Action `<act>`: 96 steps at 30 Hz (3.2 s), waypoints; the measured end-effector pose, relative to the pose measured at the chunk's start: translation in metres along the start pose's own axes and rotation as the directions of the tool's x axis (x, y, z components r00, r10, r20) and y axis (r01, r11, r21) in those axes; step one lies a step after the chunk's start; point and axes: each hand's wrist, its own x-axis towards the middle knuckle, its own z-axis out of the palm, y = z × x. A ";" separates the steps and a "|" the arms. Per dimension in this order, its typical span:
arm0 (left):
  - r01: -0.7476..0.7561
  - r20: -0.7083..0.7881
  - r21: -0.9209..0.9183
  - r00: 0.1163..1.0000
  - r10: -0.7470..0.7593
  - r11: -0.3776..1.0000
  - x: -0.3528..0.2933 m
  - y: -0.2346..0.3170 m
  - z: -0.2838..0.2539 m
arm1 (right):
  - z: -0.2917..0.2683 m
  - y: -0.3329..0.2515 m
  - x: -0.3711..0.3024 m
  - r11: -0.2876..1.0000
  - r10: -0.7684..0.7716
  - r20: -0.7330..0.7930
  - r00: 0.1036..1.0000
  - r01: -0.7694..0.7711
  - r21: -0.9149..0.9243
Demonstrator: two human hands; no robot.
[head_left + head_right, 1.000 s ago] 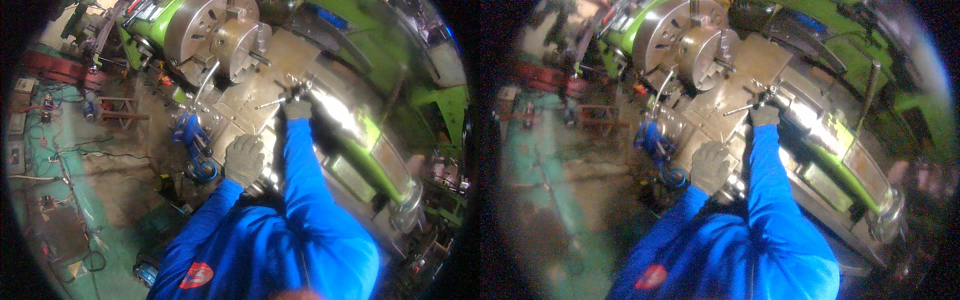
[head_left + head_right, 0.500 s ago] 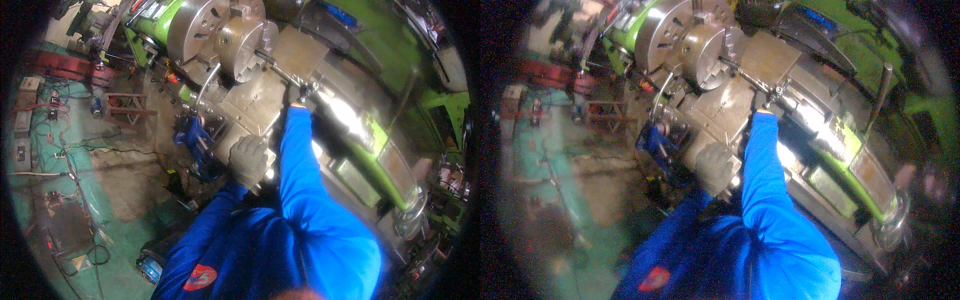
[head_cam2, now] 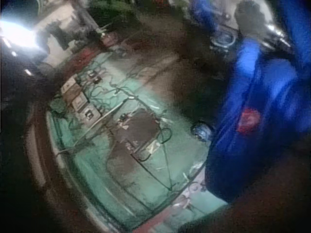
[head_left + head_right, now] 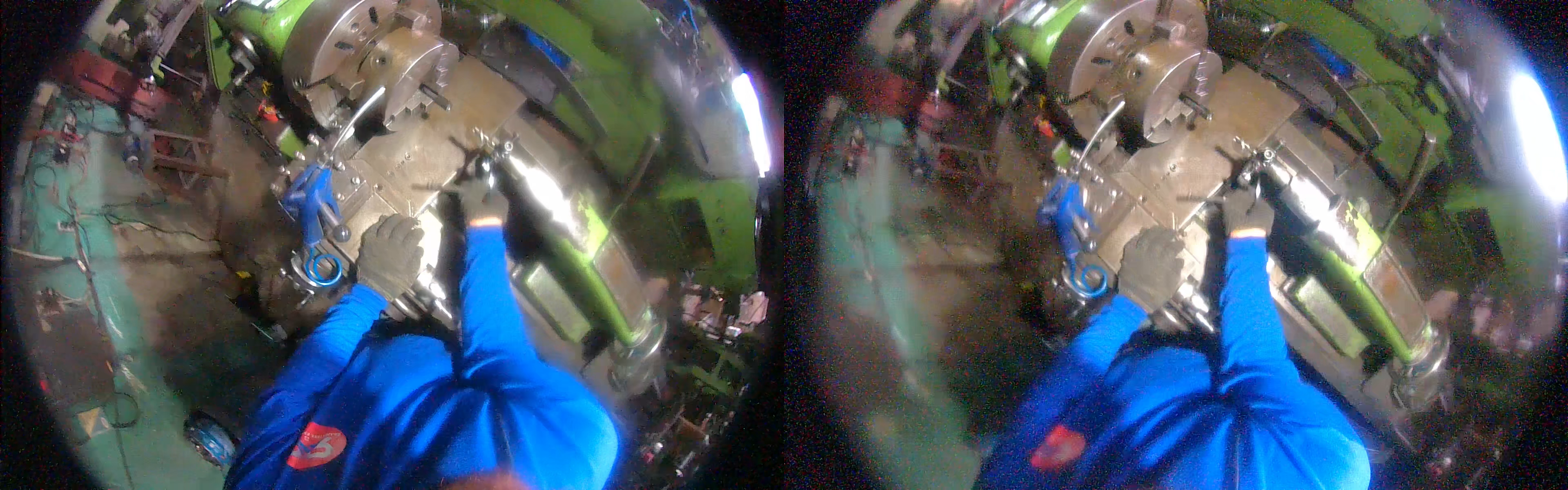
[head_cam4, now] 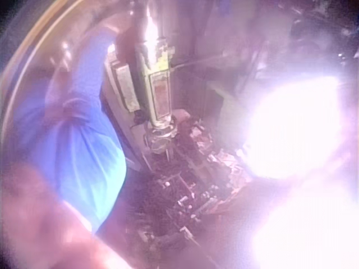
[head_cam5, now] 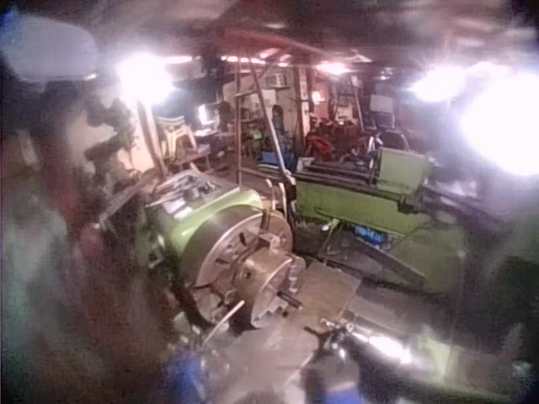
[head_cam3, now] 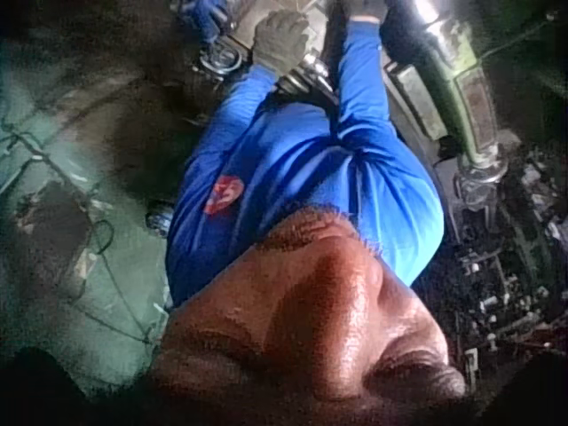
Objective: The person operates a large green industrial lathe in a workshop, using gloved hands to manipulate the machine's levers and controls. The person adjusts the tool post and moves the carriage along the bed while the machine is running.
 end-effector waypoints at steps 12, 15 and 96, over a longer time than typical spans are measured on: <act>0.086 -0.007 -0.079 0.996 -0.087 0.993 -0.013 -0.014 0.016 | -0.160 -0.207 -0.055 0.917 -0.383 -0.024 0.923 0.377 -0.130; 0.077 -0.029 -0.046 0.997 -0.078 0.996 -0.015 -0.010 -0.004 | -0.168 -0.200 -0.014 0.567 -0.655 0.265 0.707 0.692 -0.447; 0.066 0.050 -0.093 0.997 -0.062 0.993 -0.013 -0.008 -0.001 | -0.181 -0.193 0.007 0.489 -0.362 0.368 0.856 0.511 -0.707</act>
